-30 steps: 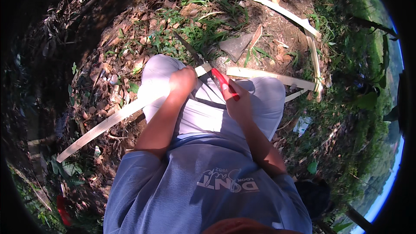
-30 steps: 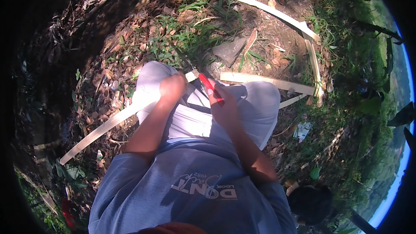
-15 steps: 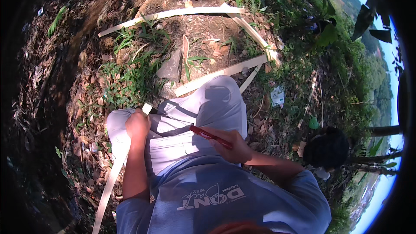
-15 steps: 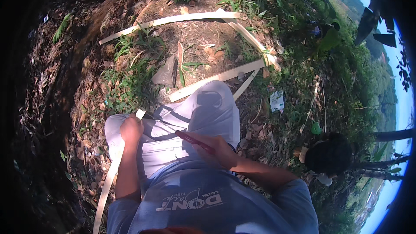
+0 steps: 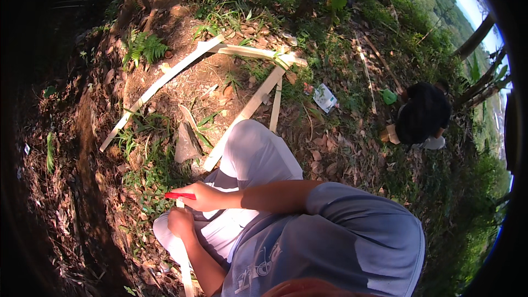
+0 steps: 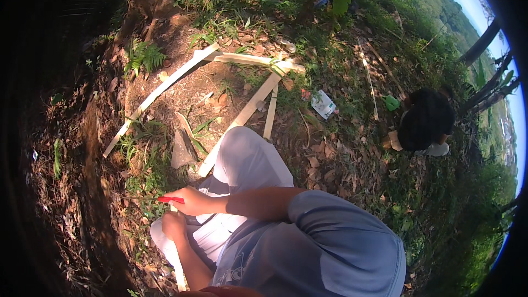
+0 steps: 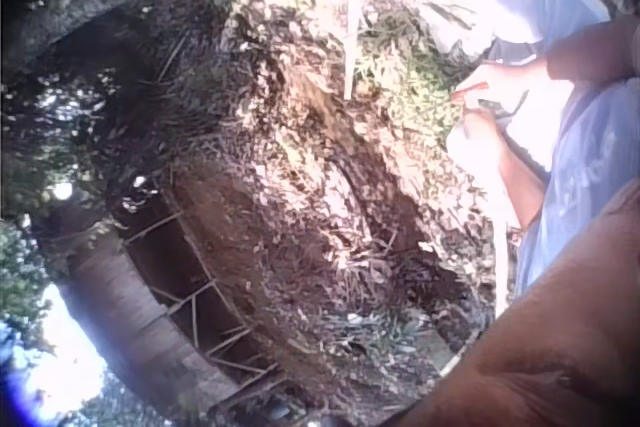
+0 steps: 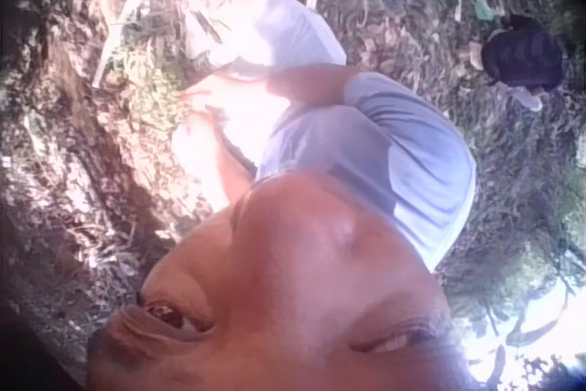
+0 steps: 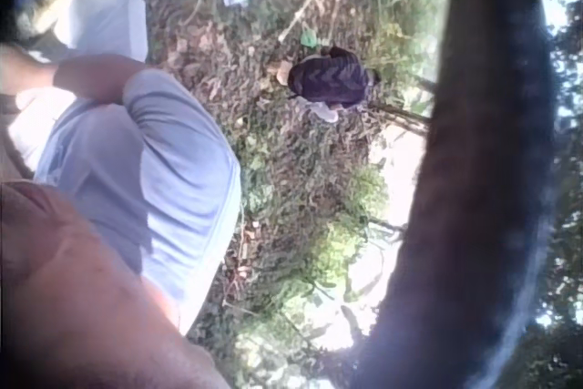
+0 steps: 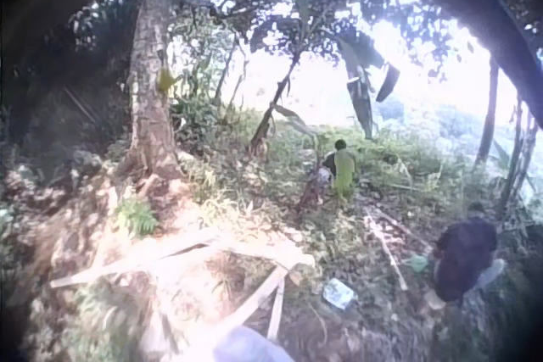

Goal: The person sits on the ground and uses a red folding saw to cut a thin piece of light-colored wood. They hold the wood with their left hand and saw with their right hand, making repetitive strokes to slice through the material.

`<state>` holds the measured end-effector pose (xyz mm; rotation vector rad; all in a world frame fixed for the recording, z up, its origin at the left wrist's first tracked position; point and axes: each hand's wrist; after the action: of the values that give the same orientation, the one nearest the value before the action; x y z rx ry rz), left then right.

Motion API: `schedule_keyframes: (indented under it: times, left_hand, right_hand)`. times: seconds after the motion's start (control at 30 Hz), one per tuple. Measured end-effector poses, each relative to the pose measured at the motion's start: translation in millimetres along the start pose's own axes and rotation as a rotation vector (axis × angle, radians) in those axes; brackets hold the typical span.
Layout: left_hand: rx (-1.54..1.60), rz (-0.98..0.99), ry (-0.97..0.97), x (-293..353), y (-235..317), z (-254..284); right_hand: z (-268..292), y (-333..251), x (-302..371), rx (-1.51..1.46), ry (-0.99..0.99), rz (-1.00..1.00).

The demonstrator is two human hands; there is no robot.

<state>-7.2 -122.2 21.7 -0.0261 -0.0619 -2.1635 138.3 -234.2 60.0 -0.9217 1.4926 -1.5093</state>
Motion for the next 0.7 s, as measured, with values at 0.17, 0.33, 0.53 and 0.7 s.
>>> schedule_keyframes:
  times: [0.17,0.33,0.53,0.7]
  left_hand:
    - [0.198,0.034,-0.044,-8,1,20]
    - [0.158,0.005,0.026,-7,-9,9]
    - [0.128,-0.124,-0.010,4,0,14]
    - [0.209,-0.131,0.009,-7,-18,2]
  right_hand:
    - [37,-16,53,0.126,0.017,0.065]
    - [95,-61,141,0.180,-0.057,-0.139]
    - [96,-82,183,0.197,0.084,-0.059]
    - [86,-75,167,0.139,0.037,-0.089]
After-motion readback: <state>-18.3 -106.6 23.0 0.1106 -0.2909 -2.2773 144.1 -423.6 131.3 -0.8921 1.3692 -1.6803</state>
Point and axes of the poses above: each hand's wrist, its own x-axis away from the middle knuckle, its own z-axis out of the back of the hand, y = z × x, and after that the axes turned 5 degrees about -z, right-handed
